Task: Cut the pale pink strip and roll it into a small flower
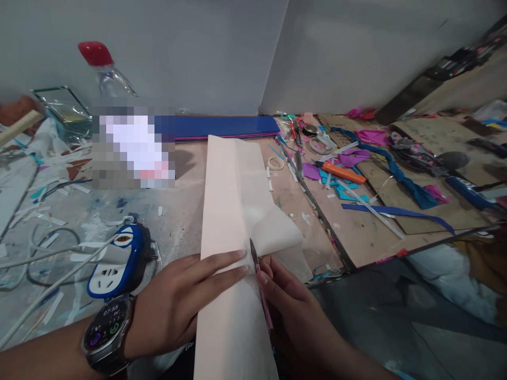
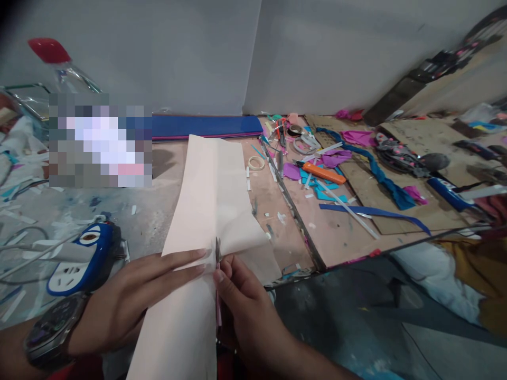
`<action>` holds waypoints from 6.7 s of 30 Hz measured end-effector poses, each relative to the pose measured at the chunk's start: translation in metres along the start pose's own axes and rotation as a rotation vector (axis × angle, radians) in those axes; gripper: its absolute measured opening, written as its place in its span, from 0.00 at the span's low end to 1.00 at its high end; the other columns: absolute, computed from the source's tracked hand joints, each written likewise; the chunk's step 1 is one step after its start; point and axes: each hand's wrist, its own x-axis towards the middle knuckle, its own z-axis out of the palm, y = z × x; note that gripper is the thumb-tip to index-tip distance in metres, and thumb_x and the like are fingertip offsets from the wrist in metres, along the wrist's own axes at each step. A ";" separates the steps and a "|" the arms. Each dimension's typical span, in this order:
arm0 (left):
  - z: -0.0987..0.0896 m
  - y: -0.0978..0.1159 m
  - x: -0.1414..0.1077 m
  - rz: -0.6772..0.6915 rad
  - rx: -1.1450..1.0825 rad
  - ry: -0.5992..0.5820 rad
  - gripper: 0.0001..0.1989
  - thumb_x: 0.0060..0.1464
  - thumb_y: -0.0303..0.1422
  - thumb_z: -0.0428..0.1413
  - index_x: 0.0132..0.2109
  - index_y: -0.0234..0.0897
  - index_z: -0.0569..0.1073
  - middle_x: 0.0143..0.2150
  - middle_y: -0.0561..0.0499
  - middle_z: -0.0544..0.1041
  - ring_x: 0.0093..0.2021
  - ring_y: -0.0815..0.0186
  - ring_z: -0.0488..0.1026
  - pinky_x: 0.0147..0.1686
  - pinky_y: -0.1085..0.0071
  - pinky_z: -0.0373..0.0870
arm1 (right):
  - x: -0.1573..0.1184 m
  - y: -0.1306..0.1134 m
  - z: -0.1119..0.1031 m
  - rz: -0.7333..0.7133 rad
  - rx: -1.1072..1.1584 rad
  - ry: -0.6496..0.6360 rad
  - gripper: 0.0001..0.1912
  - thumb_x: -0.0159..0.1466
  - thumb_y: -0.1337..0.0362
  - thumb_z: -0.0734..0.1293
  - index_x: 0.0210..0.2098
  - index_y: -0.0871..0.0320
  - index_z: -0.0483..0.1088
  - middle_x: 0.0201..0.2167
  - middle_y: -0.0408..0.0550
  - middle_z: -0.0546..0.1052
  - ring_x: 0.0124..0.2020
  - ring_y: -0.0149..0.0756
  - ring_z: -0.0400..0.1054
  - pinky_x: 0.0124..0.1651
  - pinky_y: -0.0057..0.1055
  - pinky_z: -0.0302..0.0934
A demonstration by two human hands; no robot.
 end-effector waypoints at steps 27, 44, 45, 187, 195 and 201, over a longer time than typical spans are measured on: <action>0.001 0.001 -0.001 0.019 0.017 0.040 0.24 0.70 0.32 0.45 0.70 0.37 0.61 0.71 0.43 0.65 0.63 0.59 0.72 0.53 0.64 0.75 | 0.000 -0.003 0.000 -0.046 0.046 0.059 0.23 0.58 0.54 0.79 0.35 0.54 0.61 0.25 0.34 0.65 0.24 0.24 0.57 0.27 0.21 0.56; -0.001 0.001 0.001 0.034 0.024 0.037 0.24 0.69 0.30 0.45 0.70 0.36 0.61 0.71 0.42 0.66 0.62 0.59 0.72 0.52 0.64 0.76 | 0.002 -0.007 0.005 -0.055 0.057 0.056 0.21 0.61 0.56 0.77 0.34 0.54 0.61 0.24 0.33 0.63 0.22 0.23 0.55 0.27 0.20 0.55; -0.001 0.001 0.000 0.032 0.020 0.036 0.24 0.69 0.30 0.46 0.70 0.36 0.61 0.71 0.42 0.66 0.62 0.59 0.72 0.52 0.64 0.76 | 0.002 -0.007 0.005 -0.061 0.057 0.057 0.20 0.61 0.56 0.77 0.34 0.54 0.61 0.24 0.33 0.63 0.22 0.24 0.54 0.27 0.20 0.55; -0.003 -0.003 0.015 -0.791 -0.824 0.362 0.18 0.69 0.40 0.51 0.61 0.45 0.74 0.64 0.47 0.74 0.63 0.53 0.71 0.63 0.53 0.68 | -0.016 -0.005 -0.012 -0.033 -0.110 -0.119 0.18 0.67 0.53 0.71 0.37 0.53 0.58 0.25 0.35 0.73 0.17 0.24 0.68 0.18 0.19 0.51; -0.006 0.013 0.024 -0.885 -1.254 0.401 0.31 0.59 0.36 0.64 0.66 0.51 0.62 0.57 0.47 0.76 0.50 0.59 0.78 0.43 0.65 0.79 | -0.017 -0.011 -0.015 -0.057 -0.294 -0.154 0.20 0.66 0.46 0.69 0.37 0.56 0.64 0.15 0.34 0.67 0.13 0.23 0.60 0.15 0.17 0.44; -0.006 0.019 0.029 -0.902 -1.280 0.202 0.27 0.59 0.36 0.63 0.63 0.47 0.67 0.53 0.46 0.79 0.50 0.57 0.78 0.44 0.63 0.78 | -0.018 -0.006 -0.021 -0.072 -0.307 -0.163 0.20 0.67 0.46 0.68 0.38 0.56 0.63 0.21 0.37 0.71 0.14 0.23 0.64 0.14 0.16 0.45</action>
